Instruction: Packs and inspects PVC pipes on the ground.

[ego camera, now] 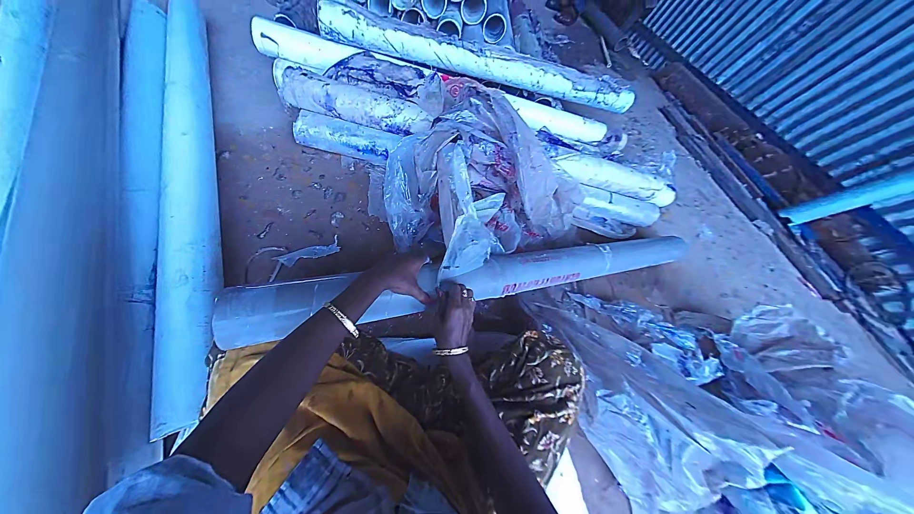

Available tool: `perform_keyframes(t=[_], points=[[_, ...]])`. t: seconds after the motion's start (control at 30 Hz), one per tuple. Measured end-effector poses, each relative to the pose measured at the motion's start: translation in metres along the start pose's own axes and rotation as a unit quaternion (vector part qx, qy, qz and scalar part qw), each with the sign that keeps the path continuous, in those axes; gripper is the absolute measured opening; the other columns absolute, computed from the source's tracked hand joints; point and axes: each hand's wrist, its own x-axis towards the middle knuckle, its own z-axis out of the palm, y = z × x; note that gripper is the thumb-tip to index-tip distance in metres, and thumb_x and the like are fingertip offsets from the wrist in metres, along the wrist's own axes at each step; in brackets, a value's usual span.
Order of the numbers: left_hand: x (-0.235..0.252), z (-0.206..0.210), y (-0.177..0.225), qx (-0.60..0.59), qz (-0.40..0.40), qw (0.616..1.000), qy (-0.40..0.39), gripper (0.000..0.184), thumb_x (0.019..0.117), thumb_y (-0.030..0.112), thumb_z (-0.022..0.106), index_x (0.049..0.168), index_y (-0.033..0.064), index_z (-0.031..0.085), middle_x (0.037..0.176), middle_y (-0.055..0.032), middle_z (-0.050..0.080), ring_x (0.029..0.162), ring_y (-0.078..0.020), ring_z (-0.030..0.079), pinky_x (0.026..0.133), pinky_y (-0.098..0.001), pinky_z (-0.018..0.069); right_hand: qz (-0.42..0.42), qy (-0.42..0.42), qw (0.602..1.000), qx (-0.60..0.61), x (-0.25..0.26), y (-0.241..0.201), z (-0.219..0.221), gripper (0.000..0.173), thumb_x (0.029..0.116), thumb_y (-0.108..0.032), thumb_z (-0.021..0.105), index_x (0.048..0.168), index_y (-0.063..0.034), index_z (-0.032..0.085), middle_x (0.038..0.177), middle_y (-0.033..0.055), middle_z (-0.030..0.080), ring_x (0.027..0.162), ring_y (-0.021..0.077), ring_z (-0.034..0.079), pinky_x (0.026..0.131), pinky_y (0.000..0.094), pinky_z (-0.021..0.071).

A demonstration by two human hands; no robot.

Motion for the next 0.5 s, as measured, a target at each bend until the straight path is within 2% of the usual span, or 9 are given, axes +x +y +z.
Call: perform_keyframes(t=[0.1,0.17,0.23,0.3,0.33,0.4,0.43,0.5], points=[[-0.001,-0.002,0.001,0.006,-0.007,1.0,-0.002,0.088,0.0848,0.044,0.084,0.15,0.0001,0.044,0.143,-0.0256,0.055,0.133,-0.04,0.053,0.109,-0.0605,0.0403,0.091,-0.053,0.994,0.015,0.004,-0.009,-0.012,0.025,0.1013,-0.004,0.056,0.116,0.0138,0.066,0.101,0.0302,0.072,0.092,0.0463,0.072,0.084,0.0578,0.0548],[-0.002,-0.001,0.0,0.005,-0.014,1.0,-0.001,0.085,0.0849,0.045,0.083,0.148,0.0005,0.046,0.138,-0.0259,0.058,0.13,-0.0409,0.056,0.106,-0.0622,0.0419,0.166,-0.067,0.98,0.083,0.007,-0.007,-0.016,0.025,0.1037,-0.004,0.051,0.121,0.0129,0.059,0.089,0.023,0.07,0.079,0.0357,0.07,0.076,0.0513,0.056],[-0.001,-0.002,0.0,0.006,-0.012,1.0,0.005,0.084,0.0852,0.045,0.083,0.146,0.0001,0.048,0.136,-0.026,0.06,0.127,-0.0413,0.058,0.105,-0.0633,0.0429,0.183,-0.05,0.97,0.153,0.009,0.002,-0.017,0.023,0.1049,-0.005,0.049,0.118,0.0118,0.058,0.081,0.0178,0.067,0.069,0.0273,0.066,0.07,0.0461,0.056],[-0.002,-0.002,0.001,0.02,-0.006,1.0,0.011,0.082,0.0859,0.046,0.082,0.146,0.0007,0.048,0.135,-0.0254,0.06,0.127,-0.0409,0.058,0.104,-0.0631,0.0434,0.164,-0.071,0.975,0.135,0.006,0.006,-0.021,0.029,0.1034,-0.017,0.058,0.112,0.0101,0.065,0.083,0.0186,0.069,0.073,0.0293,0.067,0.073,0.0498,0.0545],[-0.004,-0.002,0.003,0.033,0.001,0.999,0.017,0.082,0.0862,0.047,0.081,0.146,0.001,0.049,0.135,-0.025,0.061,0.126,-0.0405,0.058,0.103,-0.0621,0.0439,0.165,-0.114,0.975,0.091,0.008,0.004,-0.026,0.036,0.1022,-0.027,0.062,0.111,0.0078,0.067,0.086,0.0193,0.071,0.077,0.0321,0.069,0.076,0.0531,0.0534],[-0.007,0.0,0.005,0.063,0.019,0.997,0.029,0.08,0.0879,0.048,0.079,0.145,0.0006,0.05,0.132,-0.0245,0.062,0.123,-0.0398,0.06,0.102,-0.059,0.0455,0.202,-0.251,0.946,-0.03,0.024,-0.007,-0.038,0.054,0.0986,-0.05,0.064,0.114,0.002,0.069,0.1,0.0212,0.073,0.098,0.0378,0.07,0.088,0.0586,0.0513],[-0.009,0.003,0.007,0.083,0.026,0.996,0.033,0.08,0.0882,0.047,0.078,0.145,-0.0008,0.049,0.131,-0.0252,0.062,0.122,-0.04,0.06,0.102,-0.0583,0.0458,0.209,-0.298,0.929,-0.071,0.032,-0.014,-0.04,0.057,0.0985,-0.054,0.062,0.116,-0.0001,0.069,0.106,0.021,0.072,0.104,0.0377,0.069,0.091,0.0585,0.0503],[-0.01,0.009,0.015,0.126,0.008,0.991,0.041,0.085,0.0848,0.047,0.081,0.144,-0.0034,0.048,0.129,-0.0265,0.063,0.122,-0.0415,0.061,0.104,-0.0597,0.0438,0.183,-0.333,0.922,-0.079,0.043,-0.019,-0.038,0.048,0.1045,-0.043,0.056,0.115,0.0015,0.07,0.11,0.0231,0.072,0.108,0.0383,0.068,0.094,0.0569,0.0496]])
